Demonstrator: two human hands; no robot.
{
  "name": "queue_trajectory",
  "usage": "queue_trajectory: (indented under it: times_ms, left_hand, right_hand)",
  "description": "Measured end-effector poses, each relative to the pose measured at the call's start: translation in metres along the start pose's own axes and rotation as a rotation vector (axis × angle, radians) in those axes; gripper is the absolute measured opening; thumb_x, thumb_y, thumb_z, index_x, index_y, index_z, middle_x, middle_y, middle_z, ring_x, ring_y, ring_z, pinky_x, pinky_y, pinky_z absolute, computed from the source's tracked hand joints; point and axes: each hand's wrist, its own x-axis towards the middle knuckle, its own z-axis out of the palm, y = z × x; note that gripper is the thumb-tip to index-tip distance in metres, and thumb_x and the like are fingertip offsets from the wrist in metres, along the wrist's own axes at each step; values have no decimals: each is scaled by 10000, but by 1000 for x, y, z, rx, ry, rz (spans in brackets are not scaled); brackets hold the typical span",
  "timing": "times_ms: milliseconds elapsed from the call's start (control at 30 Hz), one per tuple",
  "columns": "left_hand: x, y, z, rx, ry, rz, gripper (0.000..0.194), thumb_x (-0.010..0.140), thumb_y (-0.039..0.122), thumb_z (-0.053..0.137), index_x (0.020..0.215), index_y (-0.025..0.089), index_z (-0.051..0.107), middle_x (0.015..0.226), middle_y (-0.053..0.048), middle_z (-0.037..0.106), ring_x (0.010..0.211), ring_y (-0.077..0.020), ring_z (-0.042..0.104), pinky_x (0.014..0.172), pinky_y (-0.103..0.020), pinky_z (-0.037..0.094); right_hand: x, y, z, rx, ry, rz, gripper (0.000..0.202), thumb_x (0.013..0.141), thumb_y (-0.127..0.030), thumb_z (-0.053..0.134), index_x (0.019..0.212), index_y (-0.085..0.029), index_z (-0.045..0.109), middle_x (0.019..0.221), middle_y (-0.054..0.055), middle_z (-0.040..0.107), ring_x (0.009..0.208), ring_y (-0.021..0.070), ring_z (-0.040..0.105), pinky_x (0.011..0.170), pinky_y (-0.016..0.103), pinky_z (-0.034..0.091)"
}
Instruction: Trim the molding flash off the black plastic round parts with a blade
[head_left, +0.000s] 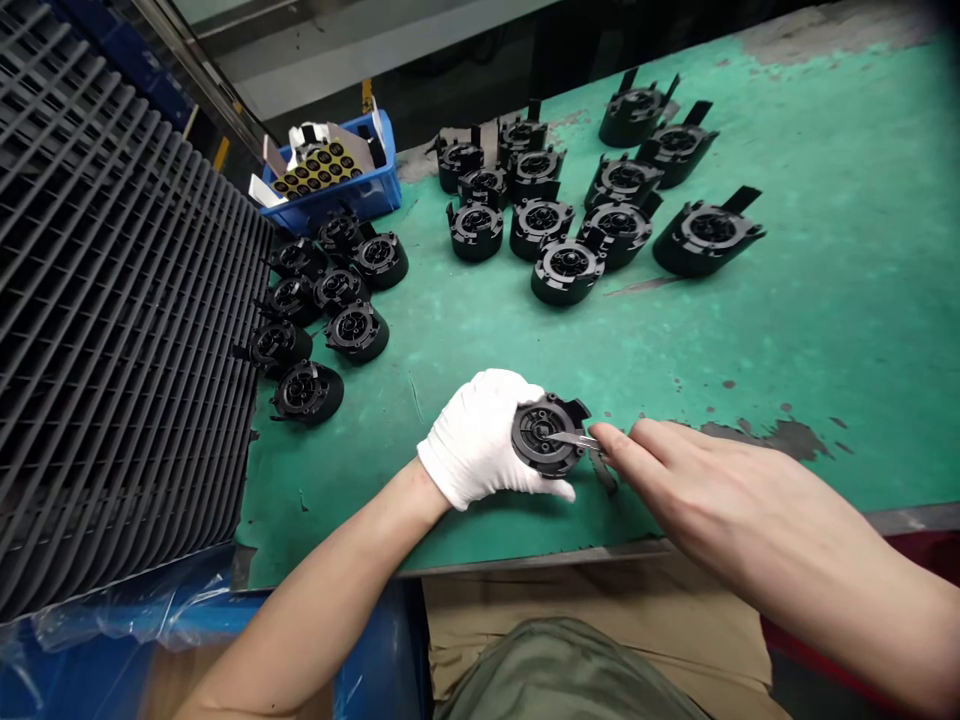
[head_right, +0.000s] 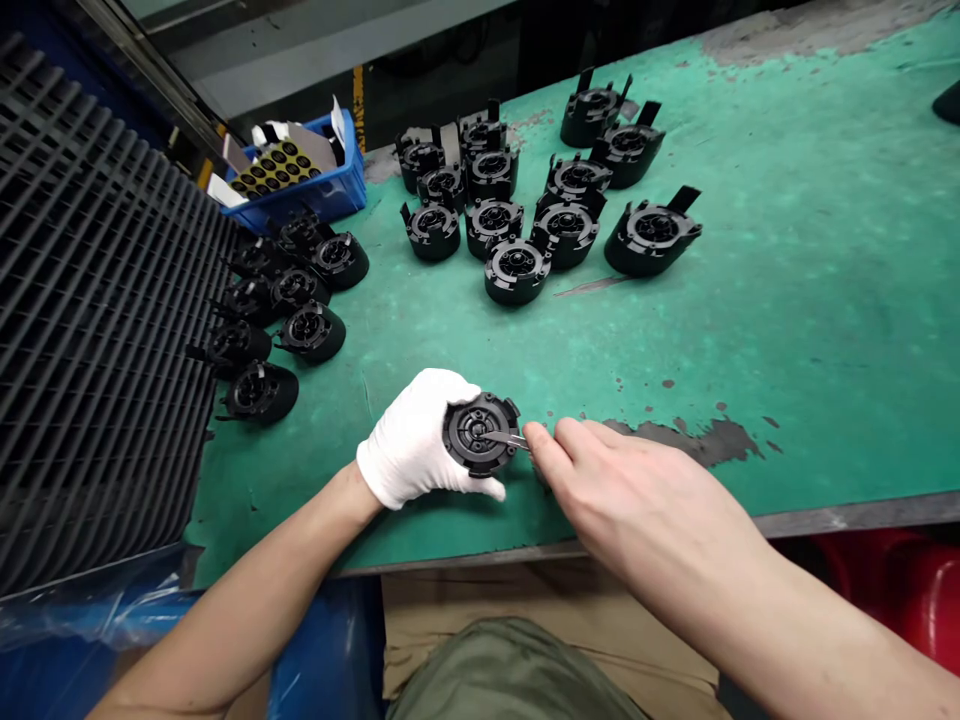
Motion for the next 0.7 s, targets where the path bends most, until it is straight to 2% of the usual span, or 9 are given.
queue_trajectory:
  times_ms: [100,167,233,300,367,433,500,600,700]
  left_hand:
    - [-7,-2,3,78,88,-16,949,679,1129,1014,1000,261,803,902,-31,697,866,-315,709,925,-509,638]
    - [-15,-7,7,104,199,-53,1022,592,1138,1043,1030,255,772,956,-39,690,917,-326,726,902,-511,668]
    - [-22,-13,12,72,300,-24,1072,508,1129,1077,1014,266,690,1033,-62,709,981,-336,759,910,-529,710]
    - [-26,-19,18,1,372,81,1133,466,1102,1109,1083,274,643,1220,-138,772,1155,-395,818,1025,-610,753]
    - [-26,-23,23,-63,421,163,1272,482,1074,1129,1329,257,646,1543,-258,750,1433,-486,811,1183,-709,744]
    - [-25,-24,26,-100,386,169,1471,566,1024,1151,1655,238,552,1768,-323,656,1617,-532,757,1315,-757,698]
    - [-22,-23,25,-104,270,123,1521,663,962,1162,1822,256,476,1815,-299,674,1667,-541,749,1396,-757,659]
    - [-19,-22,22,-94,137,68,1437,720,923,1161,1838,259,550,1788,-264,747,1679,-554,757,1457,-754,619]
    - [-17,-24,21,-107,123,73,1395,749,925,1144,1825,232,589,1777,-273,766,1675,-553,765,1458,-758,618]
  right_hand:
    - [3,6,-6,32,-4,-2,434,997,65,541,1267,-178,778,865,13,659,690,216,661,621,384,424]
    - [0,8,-7,57,2,32,426,1079,25,512,1341,-195,766,882,18,676,706,220,684,610,382,423]
    - [-7,8,-4,103,27,78,374,1198,-82,491,1454,-196,740,916,30,708,722,228,710,607,381,445]
    - [-14,6,2,146,57,140,341,1283,-221,492,1547,-203,708,952,37,743,726,239,730,608,381,473]
    - [-19,5,8,149,66,178,348,1309,-286,495,1578,-214,703,971,40,766,710,244,730,582,385,457]
    - [-21,8,14,127,60,168,354,1314,-283,489,1569,-205,723,963,42,770,692,242,725,556,390,427]
    - [-20,13,17,119,48,128,359,1317,-259,479,1544,-178,744,944,44,755,690,236,726,546,396,419]
    - [-15,18,18,127,36,93,350,1319,-235,486,1517,-157,764,921,28,716,670,220,706,552,406,428]
    - [-9,18,16,134,45,81,333,1317,-222,484,1421,-169,796,878,12,661,624,208,650,543,417,396]
